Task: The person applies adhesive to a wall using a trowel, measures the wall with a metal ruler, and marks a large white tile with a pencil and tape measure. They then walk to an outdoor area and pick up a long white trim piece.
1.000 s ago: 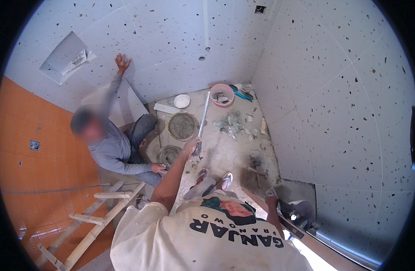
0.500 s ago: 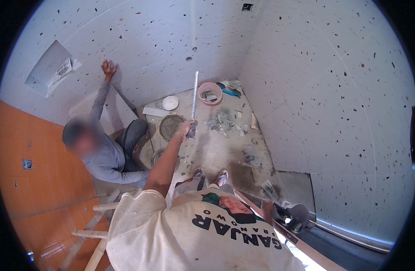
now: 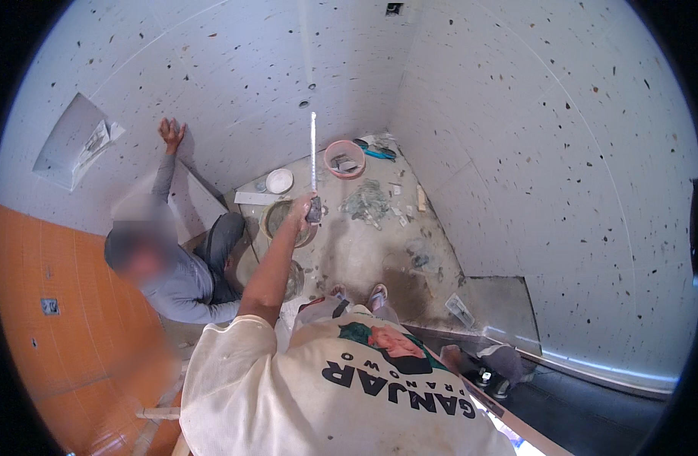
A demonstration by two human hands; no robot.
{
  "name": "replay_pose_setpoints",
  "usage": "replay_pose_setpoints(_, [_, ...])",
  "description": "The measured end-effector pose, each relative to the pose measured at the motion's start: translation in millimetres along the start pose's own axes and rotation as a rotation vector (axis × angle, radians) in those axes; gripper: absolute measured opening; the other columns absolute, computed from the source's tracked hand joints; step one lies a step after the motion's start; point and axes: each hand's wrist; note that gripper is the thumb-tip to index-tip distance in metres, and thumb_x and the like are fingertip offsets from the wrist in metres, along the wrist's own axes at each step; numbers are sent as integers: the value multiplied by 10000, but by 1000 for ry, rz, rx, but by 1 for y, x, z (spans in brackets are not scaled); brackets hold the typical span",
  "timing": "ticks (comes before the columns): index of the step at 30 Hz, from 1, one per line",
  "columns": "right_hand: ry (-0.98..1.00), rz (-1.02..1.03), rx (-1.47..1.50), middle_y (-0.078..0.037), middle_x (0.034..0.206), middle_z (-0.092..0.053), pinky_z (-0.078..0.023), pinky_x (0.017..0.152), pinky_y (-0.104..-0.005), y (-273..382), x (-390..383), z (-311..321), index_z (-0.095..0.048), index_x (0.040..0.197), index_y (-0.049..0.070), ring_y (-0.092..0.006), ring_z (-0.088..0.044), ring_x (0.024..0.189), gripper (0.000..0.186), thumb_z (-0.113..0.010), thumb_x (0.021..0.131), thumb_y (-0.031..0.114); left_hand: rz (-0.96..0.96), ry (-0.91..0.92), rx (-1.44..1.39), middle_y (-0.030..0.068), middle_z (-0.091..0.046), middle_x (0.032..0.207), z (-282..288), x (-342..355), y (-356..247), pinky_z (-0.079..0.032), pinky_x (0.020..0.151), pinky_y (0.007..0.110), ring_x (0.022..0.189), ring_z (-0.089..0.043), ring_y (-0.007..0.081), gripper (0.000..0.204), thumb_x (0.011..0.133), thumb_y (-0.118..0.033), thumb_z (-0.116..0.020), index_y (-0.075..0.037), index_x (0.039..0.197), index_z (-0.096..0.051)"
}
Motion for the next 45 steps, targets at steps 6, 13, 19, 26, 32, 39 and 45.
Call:
replay_pose_setpoints(6, [141, 185, -324, -193, 944, -679, -536, 688, -492, -16, -30, -4, -692, 853, 64, -305, -680, 840, 297, -520, 831, 305, 91, 103, 35, 79, -602, 664, -24, -7, 2, -501, 454, 374, 513, -603, 233, 345, 937, -434, -519, -106, 833, -542])
replay_pose_setpoints(13, [212, -291, 107, -207, 1029, -680, -510, 861, -486, -4, -58, -5, -696, 991, 59, -355, -665, 967, 378, -444, 895, 325, 217, 118, 341, 37, -543, 607, 4, 3, 160, -467, 456, 349, 497, -557, 208, 261, 934, -331, -509, -108, 807, -557])
replay_pose_setpoints(19, [45, -414, 141, -182, 920, -699, -558, 766, -482, -3, -87, -1, -688, 934, 40, -344, -685, 885, 355, -448, 904, 301, 420, 171, 657, 40, -567, 624, 0, -36, 243, -460, 506, 356, 529, -555, 175, 316, 915, -339, -528, -104, 745, -654])
replay_pose_setpoints(26, [219, 0, -57, -166, 842, -690, -539, 736, -493, -20, -76, -79, -690, 766, 50, -340, -678, 842, 300, -541, 869, 288, 433, 240, 977, 118, -636, 702, -35, -51, 217, -509, 619, 424, 650, -637, 306, 234, 852, -264, -580, -55, 930, -648])
replay_pose_setpoints(32, [31, 279, 180, -203, 908, -687, -541, 750, -476, 34, -14, -35, -679, 825, -7, -341, -677, 843, 270, -517, 843, 208, -84, 481, 1538, 73, -628, 668, -36, -2, 213, -505, 585, 364, 607, -614, 207, 324, 929, -348, -529, -52, 875, -652])
replay_pose_setpoints(39, [-253, -30, 952, -87, 775, -652, -522, 641, -358, -25, 35, -37, -687, 944, 49, -217, -642, 712, 184, -579, 873, 179, -103, 440, 1533, 68, -629, 645, -138, 12, 239, -480, 588, 371, 593, -604, 194, 496, 926, -465, -481, -62, 701, -663])
replay_pose_setpoints(45, [-105, -237, 1612, -33, 826, -635, -499, 582, -246, -92, 33, -33, -628, 1093, 43, -137, -616, 693, 225, -595, 895, 145, 116, 338, 1594, 217, -688, 880, -177, 6, 296, -504, 810, 472, 866, -672, 359, 458, 906, -458, -477, -56, 869, -694])
Point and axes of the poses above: each hand's wrist, its own x-axis towards the middle knuckle, its own z-axis out of the back of the hand, y = z × x
